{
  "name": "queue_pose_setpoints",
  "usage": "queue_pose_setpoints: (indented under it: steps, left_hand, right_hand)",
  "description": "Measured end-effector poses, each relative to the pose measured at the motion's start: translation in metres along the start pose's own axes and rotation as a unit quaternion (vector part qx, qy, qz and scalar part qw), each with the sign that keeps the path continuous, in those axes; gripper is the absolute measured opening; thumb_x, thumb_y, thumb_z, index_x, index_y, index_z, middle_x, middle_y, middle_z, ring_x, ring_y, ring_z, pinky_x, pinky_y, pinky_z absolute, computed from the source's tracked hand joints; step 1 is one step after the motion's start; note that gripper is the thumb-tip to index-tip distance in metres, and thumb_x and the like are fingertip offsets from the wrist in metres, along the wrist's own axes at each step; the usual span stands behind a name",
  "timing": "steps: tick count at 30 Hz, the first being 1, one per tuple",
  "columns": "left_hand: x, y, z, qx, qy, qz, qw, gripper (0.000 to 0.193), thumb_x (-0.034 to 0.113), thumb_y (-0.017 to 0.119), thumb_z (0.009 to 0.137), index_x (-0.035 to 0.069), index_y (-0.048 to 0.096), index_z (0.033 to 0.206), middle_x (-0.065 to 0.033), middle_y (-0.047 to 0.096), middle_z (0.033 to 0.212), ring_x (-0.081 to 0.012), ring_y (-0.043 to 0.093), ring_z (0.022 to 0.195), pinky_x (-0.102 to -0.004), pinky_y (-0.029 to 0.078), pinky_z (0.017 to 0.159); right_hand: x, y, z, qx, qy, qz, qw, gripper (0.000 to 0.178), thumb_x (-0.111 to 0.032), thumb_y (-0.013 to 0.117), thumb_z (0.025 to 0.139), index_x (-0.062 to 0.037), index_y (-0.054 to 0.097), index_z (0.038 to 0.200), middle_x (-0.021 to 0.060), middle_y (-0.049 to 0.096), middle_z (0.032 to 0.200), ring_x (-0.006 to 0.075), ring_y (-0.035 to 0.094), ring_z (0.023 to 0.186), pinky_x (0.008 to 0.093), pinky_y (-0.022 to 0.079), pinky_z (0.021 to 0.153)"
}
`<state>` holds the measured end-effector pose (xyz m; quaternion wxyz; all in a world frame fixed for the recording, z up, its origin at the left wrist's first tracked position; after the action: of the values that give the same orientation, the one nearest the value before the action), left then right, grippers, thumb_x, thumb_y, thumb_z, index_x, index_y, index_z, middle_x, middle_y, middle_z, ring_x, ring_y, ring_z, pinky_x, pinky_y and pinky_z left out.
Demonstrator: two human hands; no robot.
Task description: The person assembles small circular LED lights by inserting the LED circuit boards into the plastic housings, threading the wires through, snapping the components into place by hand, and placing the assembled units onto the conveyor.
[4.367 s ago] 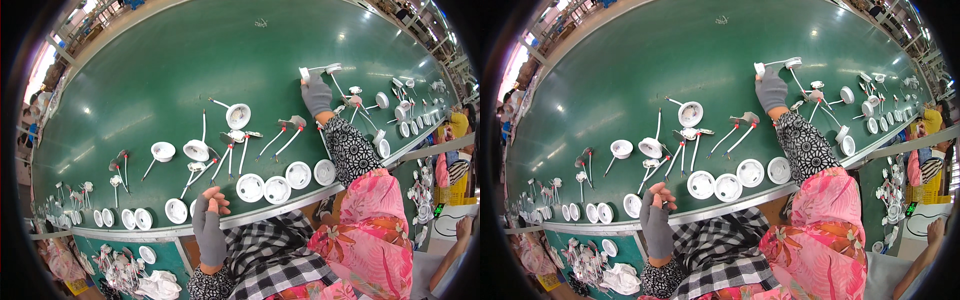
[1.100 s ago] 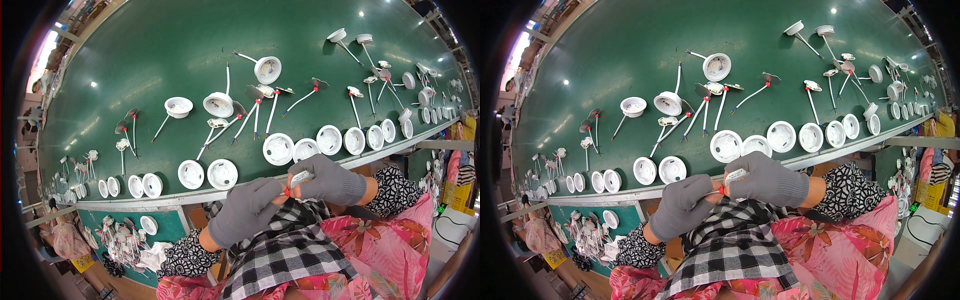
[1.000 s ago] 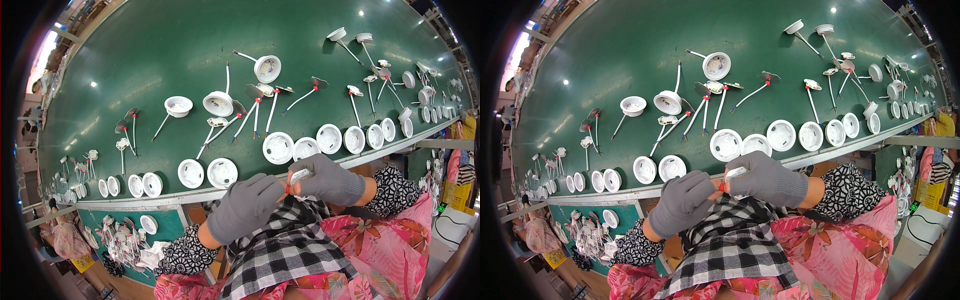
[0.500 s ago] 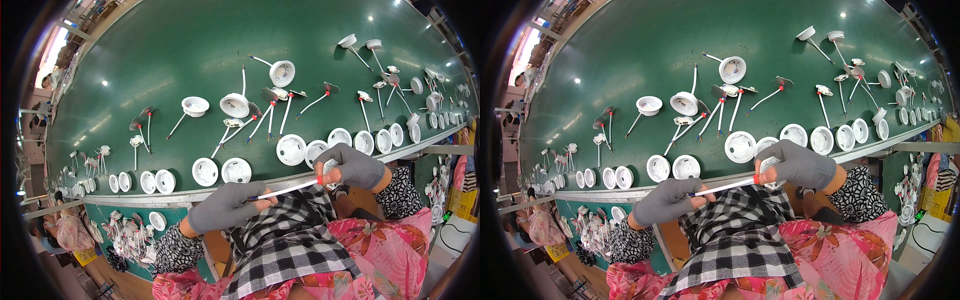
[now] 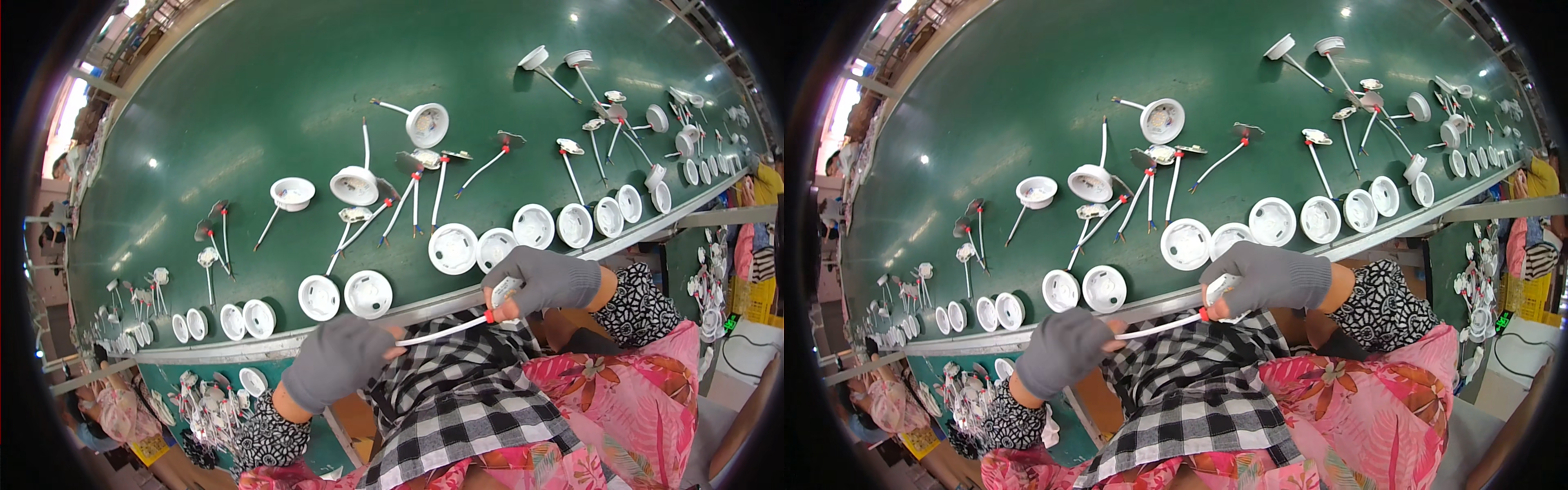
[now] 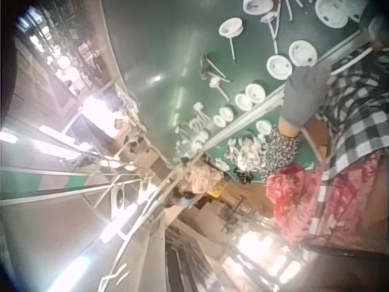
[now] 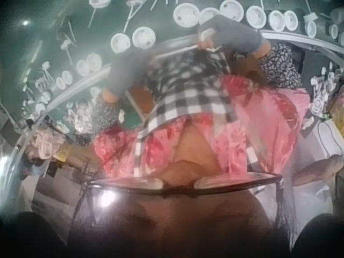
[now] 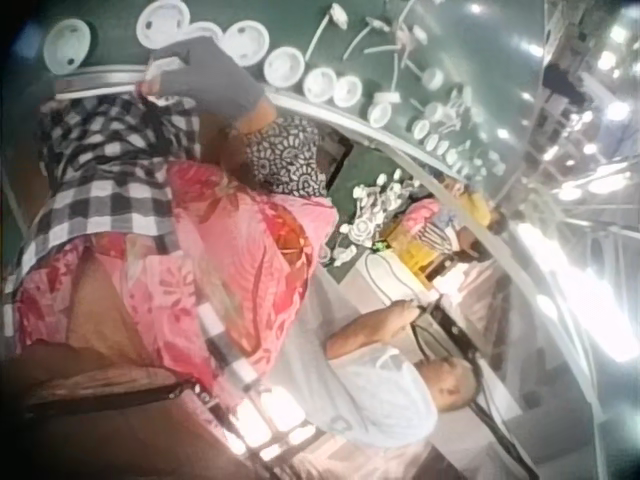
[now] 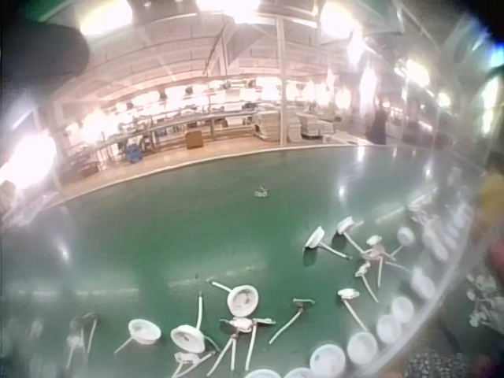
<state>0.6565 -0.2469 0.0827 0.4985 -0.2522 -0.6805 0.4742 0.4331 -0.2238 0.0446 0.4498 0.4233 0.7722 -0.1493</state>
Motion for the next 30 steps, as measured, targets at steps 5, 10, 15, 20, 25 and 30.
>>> queue_pose_setpoints:
  steps: [5, 10, 15, 20, 25, 30]
  left_hand:
    - [0.019, -0.024, 0.039, 0.115, -0.006, -0.144, 0.983, 0.045, 0.033, 0.071, 0.089, 0.005, 0.058, 0.122, -0.0103, 0.067, 0.096, -0.0303, 0.063, 0.083, -0.0366, 0.052, 0.071]
    - [0.024, 0.024, 0.055, -0.038, -0.127, -0.420, 0.898, 0.032, 0.028, 0.059, 0.100, 0.004, 0.057, 0.121, -0.0109, 0.064, 0.071, -0.0307, 0.058, 0.061, -0.0360, 0.049, 0.062]
    - [0.027, 0.038, 0.068, -0.054, -0.160, -0.492, 0.854, 0.020, 0.020, 0.057, 0.100, 0.002, 0.064, 0.106, -0.0062, 0.057, 0.069, -0.0093, 0.051, 0.062, -0.0285, 0.042, 0.057]
    - [0.035, 0.036, 0.065, 0.031, -0.095, -0.247, 0.964, 0.017, 0.020, 0.063, 0.097, 0.006, 0.064, 0.105, -0.0147, 0.062, 0.073, -0.0322, 0.060, 0.061, -0.0375, 0.047, 0.057]
    - [0.021, 0.046, 0.068, 0.046, -0.082, -0.327, 0.940, 0.021, 0.022, 0.062, 0.097, 0.007, 0.061, 0.111, -0.0142, 0.061, 0.070, -0.0341, 0.061, 0.062, -0.0386, 0.047, 0.057]
    - [-0.003, 0.006, 0.089, 0.076, -0.085, -0.289, 0.951, 0.046, 0.028, 0.075, 0.085, 0.002, 0.057, 0.119, -0.0151, 0.061, 0.100, -0.0341, 0.060, 0.093, -0.0405, 0.047, 0.079]
  right_hand:
    - [-0.004, -0.002, 0.005, 0.018, -0.005, -0.001, 1.000, 0.030, -0.031, 0.075, 0.079, -0.0026, 0.072, 0.087, -0.0006, 0.066, 0.077, 0.0061, 0.058, 0.073, 0.0232, 0.044, 0.064]
    - [-0.004, 0.001, 0.004, 0.015, -0.020, -0.002, 1.000, 0.030, -0.030, 0.076, 0.079, -0.0022, 0.071, 0.090, 0.0002, 0.067, 0.078, 0.0069, 0.059, 0.074, 0.0241, 0.046, 0.065]
    - [0.009, 0.006, 0.004, 0.040, -0.038, 0.016, 0.998, 0.027, -0.023, 0.073, 0.078, -0.0002, 0.070, 0.093, 0.0021, 0.067, 0.079, 0.0076, 0.058, 0.073, 0.0246, 0.047, 0.066]
    - [0.029, 0.014, 0.000, 0.097, 0.004, 0.057, 0.994, 0.029, -0.026, 0.072, 0.078, -0.0013, 0.070, 0.093, 0.0010, 0.065, 0.076, 0.0066, 0.056, 0.069, 0.0239, 0.045, 0.061]
    - [0.038, 0.007, -0.002, 0.089, 0.000, 0.064, 0.994, 0.033, -0.031, 0.073, 0.082, -0.0033, 0.070, 0.099, -0.0009, 0.063, 0.078, 0.0063, 0.056, 0.067, 0.0231, 0.045, 0.058]
    - [0.030, -0.044, -0.062, 0.233, -0.103, 0.166, 0.953, 0.032, -0.028, 0.070, 0.087, -0.0025, 0.065, 0.105, 0.0036, 0.066, 0.093, 0.0076, 0.061, 0.077, 0.0228, 0.049, 0.065]
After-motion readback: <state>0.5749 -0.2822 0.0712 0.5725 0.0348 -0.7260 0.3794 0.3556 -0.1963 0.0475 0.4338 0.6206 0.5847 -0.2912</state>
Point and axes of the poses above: each hand's wrist, its own z-axis towards the middle knuckle, its own y-axis out of the palm, x = y × z, the point moved 7 cm from there along z, towards the middle knuckle
